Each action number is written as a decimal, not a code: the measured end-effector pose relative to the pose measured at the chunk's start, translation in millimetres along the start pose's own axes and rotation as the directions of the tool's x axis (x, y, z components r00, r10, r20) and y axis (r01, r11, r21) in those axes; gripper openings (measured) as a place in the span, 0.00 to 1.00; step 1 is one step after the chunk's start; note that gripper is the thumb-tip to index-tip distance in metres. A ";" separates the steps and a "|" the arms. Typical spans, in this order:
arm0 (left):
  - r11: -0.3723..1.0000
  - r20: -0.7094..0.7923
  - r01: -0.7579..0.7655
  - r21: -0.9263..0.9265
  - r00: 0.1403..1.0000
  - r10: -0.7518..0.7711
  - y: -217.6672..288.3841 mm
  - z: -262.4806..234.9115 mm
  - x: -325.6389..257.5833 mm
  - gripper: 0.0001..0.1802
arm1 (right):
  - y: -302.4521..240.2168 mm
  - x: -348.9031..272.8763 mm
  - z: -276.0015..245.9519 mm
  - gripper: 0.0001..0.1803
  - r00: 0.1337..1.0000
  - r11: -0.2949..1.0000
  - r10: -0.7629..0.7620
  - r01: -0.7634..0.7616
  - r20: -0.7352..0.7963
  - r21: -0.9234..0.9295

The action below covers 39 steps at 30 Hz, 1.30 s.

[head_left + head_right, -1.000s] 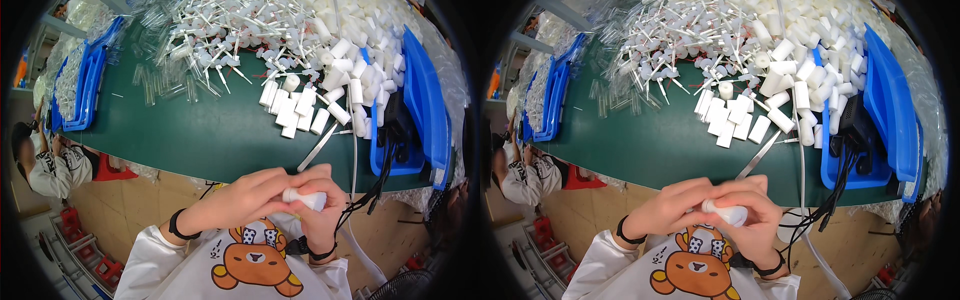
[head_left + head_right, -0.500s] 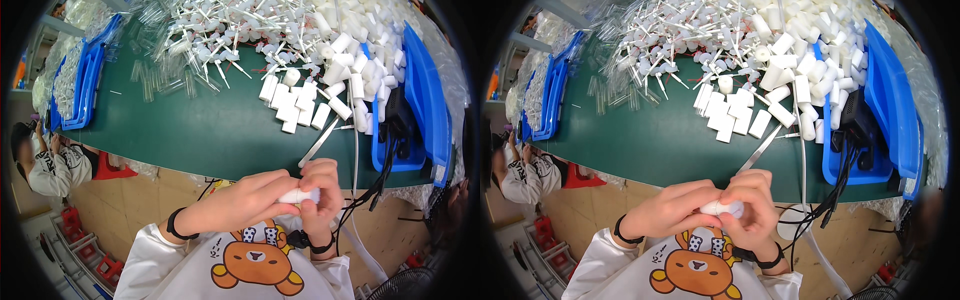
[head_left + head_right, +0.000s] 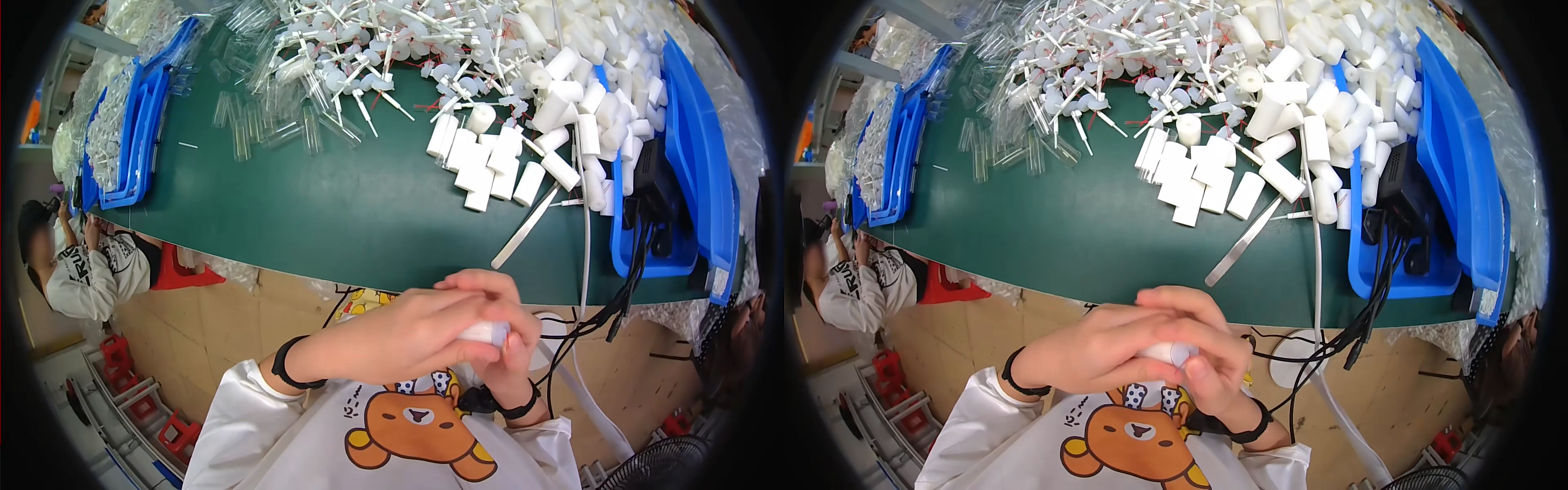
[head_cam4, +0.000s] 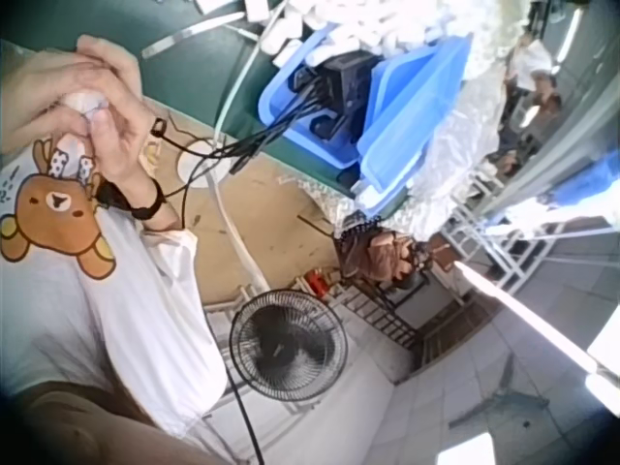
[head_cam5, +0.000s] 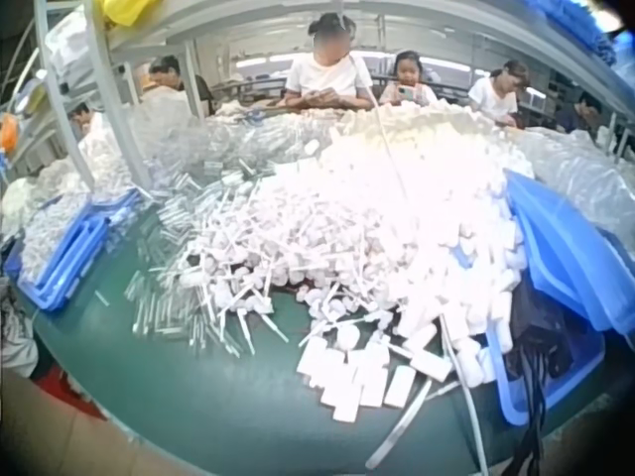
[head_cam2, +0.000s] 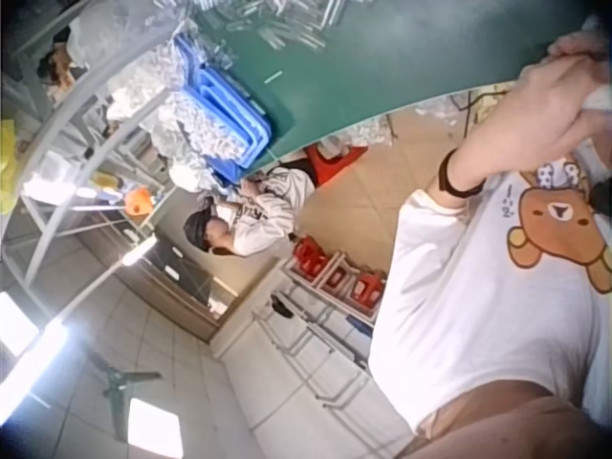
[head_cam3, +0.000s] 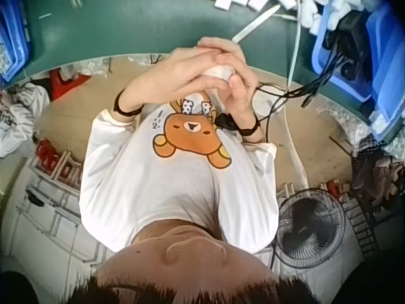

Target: The person assembles small white plastic components by hand. They pick up a white cylindrical piece and a clear plastic tube, insert the tube into the cylinder, and place the finished unit on the table. The process is repeated continuously with parts from a large pile on the green work surface.

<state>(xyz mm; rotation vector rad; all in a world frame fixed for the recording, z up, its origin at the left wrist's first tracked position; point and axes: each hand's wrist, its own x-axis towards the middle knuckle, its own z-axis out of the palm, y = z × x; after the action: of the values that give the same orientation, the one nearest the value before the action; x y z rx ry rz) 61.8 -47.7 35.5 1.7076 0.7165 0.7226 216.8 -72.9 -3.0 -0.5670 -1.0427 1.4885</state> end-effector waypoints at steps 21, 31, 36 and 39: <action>0.560 -0.051 0.393 -0.729 0.785 -0.617 -46.5 59.1 -57.0 0.18 | 33.0 -28.9 40.0 0.17 0.752 0.804 0.565 -0.595 -0.338 0.021; 0.561 -0.160 0.337 -0.756 0.736 -0.658 -50.0 77.8 -58.0 0.15 | 33.9 -23.4 31.7 0.12 0.630 0.717 0.676 -0.683 -0.383 0.143; 0.477 -0.027 0.530 -0.701 0.649 -0.760 -24.3 46.7 -47.4 0.15 | 38.6 -26.0 43.0 0.10 0.588 0.687 0.721 -0.677 -0.365 0.265; 0.403 0.044 0.566 -0.719 0.615 -0.787 -25.3 41.6 -50.2 0.15 | 39.5 -27.0 49.4 0.11 0.539 0.654 0.754 -0.667 -0.376 0.356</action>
<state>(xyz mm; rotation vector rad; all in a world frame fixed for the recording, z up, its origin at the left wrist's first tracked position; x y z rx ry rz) 59.4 -105.6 -3.6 0.4864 1.1172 0.5297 161.0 -110.0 -18.3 -1.2916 -0.2270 1.9602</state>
